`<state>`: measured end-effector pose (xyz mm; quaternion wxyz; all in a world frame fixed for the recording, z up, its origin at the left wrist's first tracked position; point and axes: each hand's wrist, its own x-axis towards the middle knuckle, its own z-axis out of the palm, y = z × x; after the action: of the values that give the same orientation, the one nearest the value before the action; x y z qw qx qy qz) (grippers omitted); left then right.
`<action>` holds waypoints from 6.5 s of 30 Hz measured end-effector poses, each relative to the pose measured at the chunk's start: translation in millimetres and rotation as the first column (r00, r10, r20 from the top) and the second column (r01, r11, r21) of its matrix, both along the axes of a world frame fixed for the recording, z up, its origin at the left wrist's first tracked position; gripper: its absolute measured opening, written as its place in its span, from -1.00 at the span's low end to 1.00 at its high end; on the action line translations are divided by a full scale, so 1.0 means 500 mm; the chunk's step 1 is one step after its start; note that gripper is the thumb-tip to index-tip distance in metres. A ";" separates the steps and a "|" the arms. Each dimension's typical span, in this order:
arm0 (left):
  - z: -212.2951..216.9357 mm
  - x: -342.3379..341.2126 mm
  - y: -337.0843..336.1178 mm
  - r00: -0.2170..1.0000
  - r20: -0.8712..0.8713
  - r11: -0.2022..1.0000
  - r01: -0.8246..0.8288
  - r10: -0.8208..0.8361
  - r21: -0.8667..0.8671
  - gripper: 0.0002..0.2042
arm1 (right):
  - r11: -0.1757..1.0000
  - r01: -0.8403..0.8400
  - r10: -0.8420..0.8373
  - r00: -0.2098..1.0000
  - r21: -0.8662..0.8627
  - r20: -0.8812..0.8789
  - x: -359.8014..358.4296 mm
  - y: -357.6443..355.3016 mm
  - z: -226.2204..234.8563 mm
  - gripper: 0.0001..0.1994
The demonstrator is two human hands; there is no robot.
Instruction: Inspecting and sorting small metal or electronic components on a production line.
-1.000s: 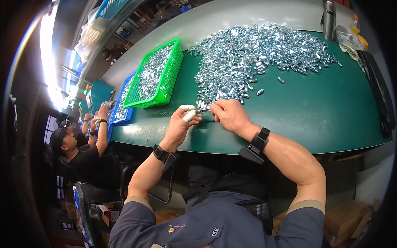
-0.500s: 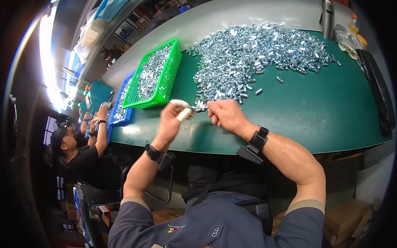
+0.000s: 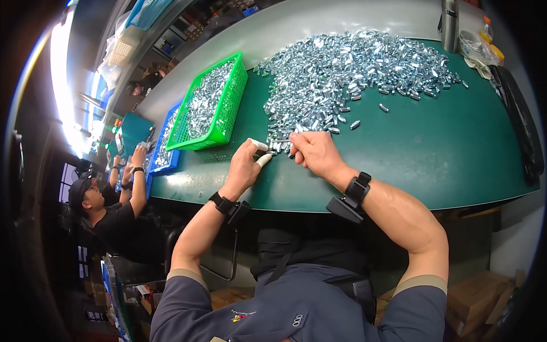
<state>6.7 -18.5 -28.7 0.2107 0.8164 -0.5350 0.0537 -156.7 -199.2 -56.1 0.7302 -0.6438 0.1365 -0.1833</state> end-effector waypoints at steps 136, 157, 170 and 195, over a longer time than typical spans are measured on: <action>0.008 -0.042 -0.006 0.389 -0.906 0.937 -0.224 -0.167 -0.268 -0.84 | 0.985 -0.163 0.156 0.980 -0.048 -0.124 -0.006 0.013 0.005 -0.51; 0.119 0.142 -0.047 0.989 0.135 0.996 0.065 -0.056 -0.067 -0.63 | 0.999 0.008 -0.008 1.000 -0.040 0.004 -0.006 0.003 0.000 -0.50; -0.034 0.178 -0.075 0.987 -0.064 0.988 0.148 -0.150 -0.036 -0.69 | 0.994 -0.066 0.059 0.995 -0.089 -0.079 -0.008 0.007 -0.001 -0.53; 0.019 -0.020 0.019 0.965 -0.150 0.968 0.190 -0.216 -0.165 -0.75 | 0.977 -0.023 0.015 0.999 -0.210 -0.038 -0.008 0.028 -0.003 -0.60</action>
<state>-3.0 -9.0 -19.3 0.3198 0.7407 -0.5909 0.0031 -160.6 -185.2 -57.6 0.6571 -0.7221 0.1232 -0.1779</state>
